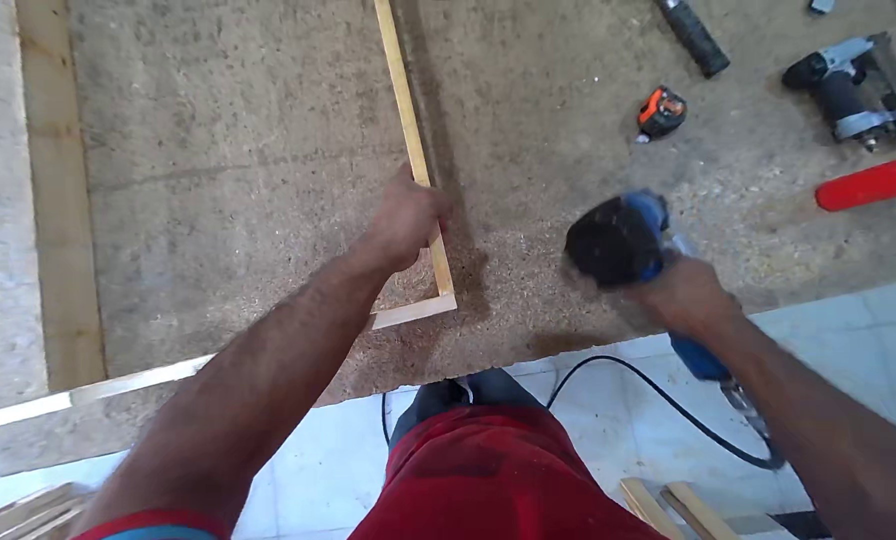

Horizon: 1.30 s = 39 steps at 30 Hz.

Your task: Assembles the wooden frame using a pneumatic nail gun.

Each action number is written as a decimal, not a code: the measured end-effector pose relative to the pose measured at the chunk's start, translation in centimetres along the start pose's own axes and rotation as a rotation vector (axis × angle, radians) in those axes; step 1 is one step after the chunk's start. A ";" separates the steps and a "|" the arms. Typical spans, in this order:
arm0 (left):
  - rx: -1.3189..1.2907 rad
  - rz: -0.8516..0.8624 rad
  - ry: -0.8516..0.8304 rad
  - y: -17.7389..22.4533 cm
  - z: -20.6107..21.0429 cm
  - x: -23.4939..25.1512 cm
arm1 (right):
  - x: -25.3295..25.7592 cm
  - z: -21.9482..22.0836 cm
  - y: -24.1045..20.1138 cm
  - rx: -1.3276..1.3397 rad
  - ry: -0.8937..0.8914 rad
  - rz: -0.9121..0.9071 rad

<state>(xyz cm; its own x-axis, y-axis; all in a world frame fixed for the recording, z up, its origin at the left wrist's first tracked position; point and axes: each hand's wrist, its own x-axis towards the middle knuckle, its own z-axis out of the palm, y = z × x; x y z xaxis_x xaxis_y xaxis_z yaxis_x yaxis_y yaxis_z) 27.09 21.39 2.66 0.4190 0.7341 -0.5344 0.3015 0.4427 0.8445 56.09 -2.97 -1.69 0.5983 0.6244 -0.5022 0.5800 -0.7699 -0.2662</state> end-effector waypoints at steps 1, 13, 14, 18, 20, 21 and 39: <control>0.001 -0.002 0.002 0.1 0.1 -0.1 | -3.0 0.3 0.3 -0.036 -0.040 -0.068; 0.011 -0.004 -0.006 -0.1 0.0 -0.1 | -19.5 6.1 -1.4 -0.420 0.262 -1.215; 0.015 -0.008 0.001 -0.2 0.0 -0.1 | -19.9 6.1 -1.7 -0.425 0.268 -1.230; 0.019 -0.013 0.008 -0.1 0.0 -0.2 | -20.6 6.0 -2.7 -0.459 0.269 -1.240; 0.022 -0.009 0.007 0.0 0.1 -0.3 | -20.6 6.0 -3.0 -0.473 0.251 -1.246; 0.023 -0.011 0.006 0.0 0.1 -0.4 | -20.6 6.1 -3.1 -0.475 0.247 -1.247; 0.006 0.000 0.004 -0.2 0.1 -0.1 | -21.3 5.7 -3.9 -0.541 0.198 -1.154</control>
<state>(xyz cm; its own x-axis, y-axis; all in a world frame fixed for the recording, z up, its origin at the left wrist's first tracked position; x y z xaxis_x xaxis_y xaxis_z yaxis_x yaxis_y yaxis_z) 27.13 21.19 2.54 0.4154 0.7365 -0.5339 0.3062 0.4394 0.8445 37.92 -14.04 5.31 -0.3523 0.9337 -0.0640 0.9347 0.3477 -0.0734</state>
